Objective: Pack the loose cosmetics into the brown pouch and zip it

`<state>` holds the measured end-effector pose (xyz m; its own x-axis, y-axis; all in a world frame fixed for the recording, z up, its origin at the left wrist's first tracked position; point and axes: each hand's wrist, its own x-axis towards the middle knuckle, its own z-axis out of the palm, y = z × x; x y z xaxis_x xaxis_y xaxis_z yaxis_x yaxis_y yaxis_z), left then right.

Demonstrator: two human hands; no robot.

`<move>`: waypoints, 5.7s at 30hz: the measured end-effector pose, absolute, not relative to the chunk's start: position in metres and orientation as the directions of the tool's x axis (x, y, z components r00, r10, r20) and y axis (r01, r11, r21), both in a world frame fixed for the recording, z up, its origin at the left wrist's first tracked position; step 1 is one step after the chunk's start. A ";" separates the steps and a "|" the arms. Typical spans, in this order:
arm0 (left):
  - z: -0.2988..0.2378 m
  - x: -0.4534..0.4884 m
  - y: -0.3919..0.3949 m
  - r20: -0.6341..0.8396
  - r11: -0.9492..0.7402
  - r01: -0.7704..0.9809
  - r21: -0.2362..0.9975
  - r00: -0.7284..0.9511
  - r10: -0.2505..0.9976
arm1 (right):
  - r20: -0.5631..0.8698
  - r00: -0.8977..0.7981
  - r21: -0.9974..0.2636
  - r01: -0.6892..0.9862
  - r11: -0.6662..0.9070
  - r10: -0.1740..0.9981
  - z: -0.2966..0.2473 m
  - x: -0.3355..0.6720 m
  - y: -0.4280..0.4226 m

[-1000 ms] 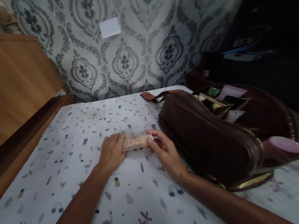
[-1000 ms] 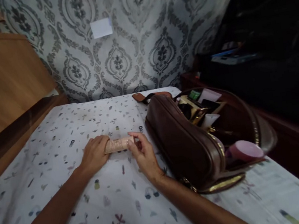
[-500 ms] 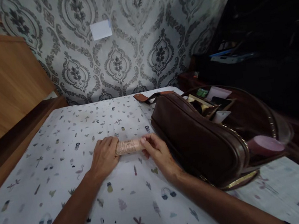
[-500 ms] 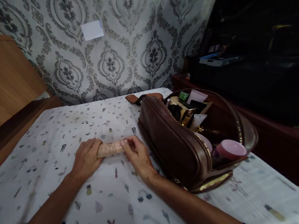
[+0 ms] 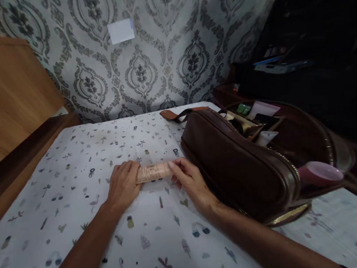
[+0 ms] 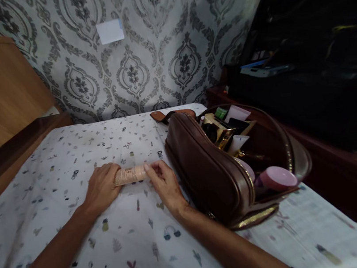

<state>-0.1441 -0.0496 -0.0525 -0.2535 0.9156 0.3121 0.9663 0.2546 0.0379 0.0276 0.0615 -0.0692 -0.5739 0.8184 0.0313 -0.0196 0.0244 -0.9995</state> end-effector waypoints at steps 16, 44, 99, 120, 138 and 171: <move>-0.055 -0.146 -0.050 0.355 0.230 0.972 0.042 -0.230 0.906 | 0.038 -0.582 -0.999 0.000 0.047 0.812 -0.070 0.028 0.063; -0.053 -0.148 -0.051 0.335 0.272 0.961 0.049 -0.272 0.902 | 0.074 -0.611 -0.986 -0.165 -0.035 0.788 -0.067 0.033 0.061; -0.061 -0.152 -0.053 0.471 0.195 0.979 0.059 -0.200 0.859 | 0.253 -0.598 -0.960 -0.056 0.276 0.760 -0.061 0.034 0.059; -0.060 -0.150 -0.054 0.458 0.136 0.990 0.039 -0.139 0.878 | 0.156 -0.630 -0.943 0.135 0.304 0.761 -0.058 0.036 0.058; -0.060 -0.151 -0.055 0.453 0.087 0.991 -0.103 -0.031 0.891 | 0.200 -0.699 -0.921 0.105 0.375 0.687 -0.054 0.039 0.055; -0.051 -0.175 -0.061 0.395 0.080 0.973 -0.215 0.011 0.918 | 0.243 -0.696 -0.879 0.137 0.457 0.676 -0.053 0.040 0.051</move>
<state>-0.1745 -0.0606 -0.0513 0.0114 0.9184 0.3954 0.9733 0.0805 -0.2150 0.0404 0.0512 -0.0531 -0.6960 0.6759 0.2426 0.1371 0.4567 -0.8790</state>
